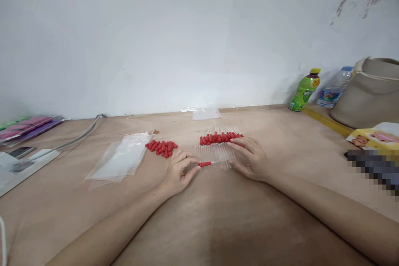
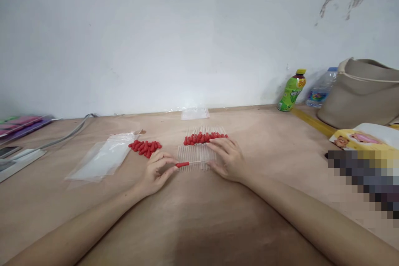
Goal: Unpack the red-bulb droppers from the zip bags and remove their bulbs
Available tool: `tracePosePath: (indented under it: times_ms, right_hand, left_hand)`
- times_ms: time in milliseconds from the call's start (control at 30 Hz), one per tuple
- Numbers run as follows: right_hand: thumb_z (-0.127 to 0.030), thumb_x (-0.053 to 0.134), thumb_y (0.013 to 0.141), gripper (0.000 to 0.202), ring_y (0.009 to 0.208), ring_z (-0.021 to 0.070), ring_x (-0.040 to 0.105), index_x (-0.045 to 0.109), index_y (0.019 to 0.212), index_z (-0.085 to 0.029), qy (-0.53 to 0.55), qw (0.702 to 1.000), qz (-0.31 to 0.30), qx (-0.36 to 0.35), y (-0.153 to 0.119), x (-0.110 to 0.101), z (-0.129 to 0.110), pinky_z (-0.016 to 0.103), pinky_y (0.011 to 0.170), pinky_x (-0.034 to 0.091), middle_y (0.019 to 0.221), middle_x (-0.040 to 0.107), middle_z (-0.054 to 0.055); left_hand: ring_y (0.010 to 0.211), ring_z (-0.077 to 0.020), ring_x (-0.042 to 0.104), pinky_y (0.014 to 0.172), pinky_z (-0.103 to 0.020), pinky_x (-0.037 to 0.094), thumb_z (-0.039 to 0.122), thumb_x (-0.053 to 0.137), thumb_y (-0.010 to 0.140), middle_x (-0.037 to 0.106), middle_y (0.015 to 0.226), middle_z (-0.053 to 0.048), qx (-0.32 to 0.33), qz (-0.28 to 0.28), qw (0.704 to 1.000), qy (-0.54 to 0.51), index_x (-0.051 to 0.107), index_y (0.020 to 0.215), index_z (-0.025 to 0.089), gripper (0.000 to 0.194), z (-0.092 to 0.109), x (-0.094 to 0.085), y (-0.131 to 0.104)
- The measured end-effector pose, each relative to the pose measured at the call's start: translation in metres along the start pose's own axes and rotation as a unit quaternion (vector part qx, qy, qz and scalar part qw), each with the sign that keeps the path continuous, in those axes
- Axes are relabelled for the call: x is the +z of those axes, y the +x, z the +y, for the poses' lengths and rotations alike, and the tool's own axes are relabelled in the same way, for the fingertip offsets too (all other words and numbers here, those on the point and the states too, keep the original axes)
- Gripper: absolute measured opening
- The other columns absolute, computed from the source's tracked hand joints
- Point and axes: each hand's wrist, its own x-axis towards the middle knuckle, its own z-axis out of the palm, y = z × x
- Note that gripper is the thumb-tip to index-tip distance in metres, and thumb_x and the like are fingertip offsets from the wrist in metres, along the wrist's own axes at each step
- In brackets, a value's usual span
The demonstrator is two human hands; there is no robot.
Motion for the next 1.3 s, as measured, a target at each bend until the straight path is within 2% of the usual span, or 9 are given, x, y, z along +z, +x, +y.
tracePosePath:
  times_ms: [133,367,533,633,700,833,1000,1200,1300]
  right_hand:
    - [-0.038,0.056,0.077,0.032,0.107,0.0222,0.050,0.057,0.105,-0.022,0.024,0.998,-0.028,-0.052,0.014,0.007,-0.018,0.045,0.094,0.031,0.116,0.055,0.009]
    - [-0.030,0.052,0.082,0.016,0.099,0.0187,0.054,0.062,0.093,-0.023,0.027,0.998,-0.039,-0.042,0.008,0.015,-0.023,0.044,0.094,0.029,0.097,0.064,0.005]
    - [-0.025,0.050,0.083,0.013,0.094,0.0176,0.054,0.062,0.083,-0.021,0.042,0.997,-0.048,-0.033,0.007,0.017,-0.026,0.045,0.097,0.026,0.085,0.066,0.001]
    - [-0.025,0.051,0.083,0.012,0.092,0.0171,0.054,0.062,0.080,-0.021,0.043,0.997,-0.048,-0.033,0.008,0.018,-0.030,0.045,0.097,0.026,0.084,0.066,0.001]
    - [-0.025,0.052,0.082,0.011,0.091,0.0165,0.054,0.062,0.080,-0.021,0.044,0.997,-0.047,-0.039,0.009,0.019,-0.033,0.044,0.097,0.027,0.083,0.066,0.000]
    - [-0.024,0.052,0.081,0.011,0.089,0.0155,0.055,0.062,0.083,-0.021,0.047,0.996,-0.050,-0.051,0.010,0.021,-0.038,0.043,0.098,0.028,0.083,0.066,0.000]
    - [-0.024,0.051,0.082,0.015,0.089,0.0161,0.057,0.061,0.093,-0.022,0.062,0.995,-0.030,-0.066,0.009,0.026,-0.040,0.046,0.098,0.030,0.086,0.068,0.001]
    - [-0.016,0.047,0.083,0.013,0.083,0.0143,0.059,0.060,0.084,-0.017,0.118,0.987,-0.027,-0.103,0.009,0.029,-0.039,0.035,0.088,0.045,0.080,0.066,0.005]
    - [-0.016,0.045,0.084,0.014,0.084,0.0146,0.059,0.059,0.083,-0.015,0.125,0.984,-0.034,-0.120,0.009,0.027,-0.040,0.033,0.086,0.048,0.083,0.066,0.007]
  left_hand:
    - [0.080,-0.0168,0.055,0.074,-0.032,0.041,0.026,0.054,0.081,0.060,0.084,-0.005,0.014,-0.036,0.998,-0.052,0.062,0.087,0.020,0.012,0.002,-0.001,0.005]
    - [0.081,-0.0167,0.056,0.072,-0.031,0.046,0.024,0.053,0.081,0.060,0.084,-0.006,0.011,-0.035,0.994,-0.103,0.061,0.087,0.019,0.012,0.000,-0.001,0.006]
    - [0.091,-0.0190,0.055,0.083,-0.036,0.044,0.023,0.053,0.080,0.060,0.095,-0.007,0.023,-0.035,0.998,-0.041,0.060,0.094,0.020,0.016,0.004,-0.002,0.006]
    - [0.106,-0.0223,0.049,0.093,-0.042,0.038,0.027,0.057,0.077,0.057,0.111,-0.008,0.049,-0.048,0.997,0.017,0.054,0.111,0.021,0.035,0.008,0.002,0.007]
    - [0.110,-0.0235,0.048,0.093,-0.043,0.038,0.030,0.057,0.077,0.058,0.112,-0.008,0.073,-0.048,0.995,0.052,0.054,0.113,0.021,0.037,0.010,0.008,0.007]
    - [0.102,-0.0211,0.054,0.087,-0.040,0.044,0.027,0.051,0.083,0.065,0.098,-0.006,0.112,-0.024,0.989,0.094,0.062,0.095,0.021,0.018,0.008,0.019,0.007]
    - [0.095,-0.0189,0.058,0.084,-0.037,0.046,0.023,0.050,0.084,0.068,0.092,-0.005,0.147,0.002,0.984,0.105,0.061,0.095,0.019,0.016,0.007,0.021,0.007]
    - [0.102,-0.0191,0.056,0.095,-0.039,0.038,0.017,0.051,0.082,0.066,0.097,-0.004,0.163,-0.022,0.980,0.113,0.060,0.094,0.018,0.015,0.012,0.017,0.005]
    - [0.104,-0.0191,0.055,0.098,-0.040,0.034,0.017,0.049,0.082,0.066,0.098,-0.004,0.166,-0.044,0.978,0.114,0.060,0.093,0.018,0.015,0.014,0.015,0.005]
